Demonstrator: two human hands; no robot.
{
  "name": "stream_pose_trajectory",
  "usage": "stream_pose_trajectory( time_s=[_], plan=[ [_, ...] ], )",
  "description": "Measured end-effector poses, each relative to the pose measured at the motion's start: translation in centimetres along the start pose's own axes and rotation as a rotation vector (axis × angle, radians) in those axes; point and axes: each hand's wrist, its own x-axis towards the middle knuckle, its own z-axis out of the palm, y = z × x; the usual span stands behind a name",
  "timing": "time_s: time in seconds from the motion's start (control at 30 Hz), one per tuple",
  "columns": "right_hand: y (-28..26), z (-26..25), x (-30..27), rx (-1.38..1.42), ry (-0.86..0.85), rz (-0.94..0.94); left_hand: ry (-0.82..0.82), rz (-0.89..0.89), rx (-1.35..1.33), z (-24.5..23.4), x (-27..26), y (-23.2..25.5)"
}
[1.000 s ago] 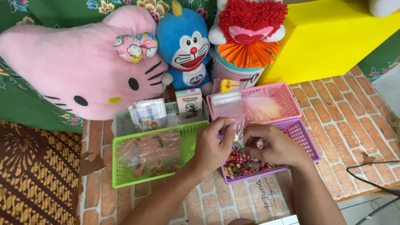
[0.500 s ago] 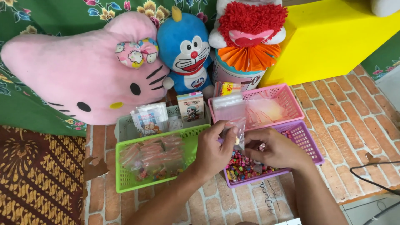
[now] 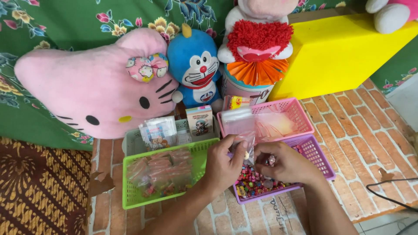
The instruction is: Sorting small colorful charms from a basket into a small plastic zip-lock bag.
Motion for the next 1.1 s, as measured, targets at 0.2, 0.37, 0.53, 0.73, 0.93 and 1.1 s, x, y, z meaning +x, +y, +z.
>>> stream_pose_trajectory(
  time_s=[0.2,0.37,0.53,0.73,0.93,1.1],
  plan=[
    [-0.5,0.2,-0.1,0.068,0.025,-0.115,0.020,-0.013,0.011,-0.1,-0.1,-0.1],
    [-2.3,-0.8,-1.2,0.129,0.092,-0.139,0.048,-0.007,0.034,-0.1,-0.4,0.3],
    [-4.6,-2.0,-0.5,0.124,0.168,-0.223,0.049,-0.039,-0.004,0.0,-0.6,-0.4],
    [-9.2,-2.2,1.2,-0.019,0.215,-0.326,0.077,-0.129,-0.052,-0.6,0.6,0.2],
    [-5.4,-0.2,1.9,-0.083,0.354,-0.398,0.024,-0.136,-0.065,-0.7,0.5,-0.2],
    [-2.5,-0.2,2.1,-0.354,0.441,-0.573,-0.181,-0.250,-0.058,-0.4,0.0,-0.9]
  ],
)
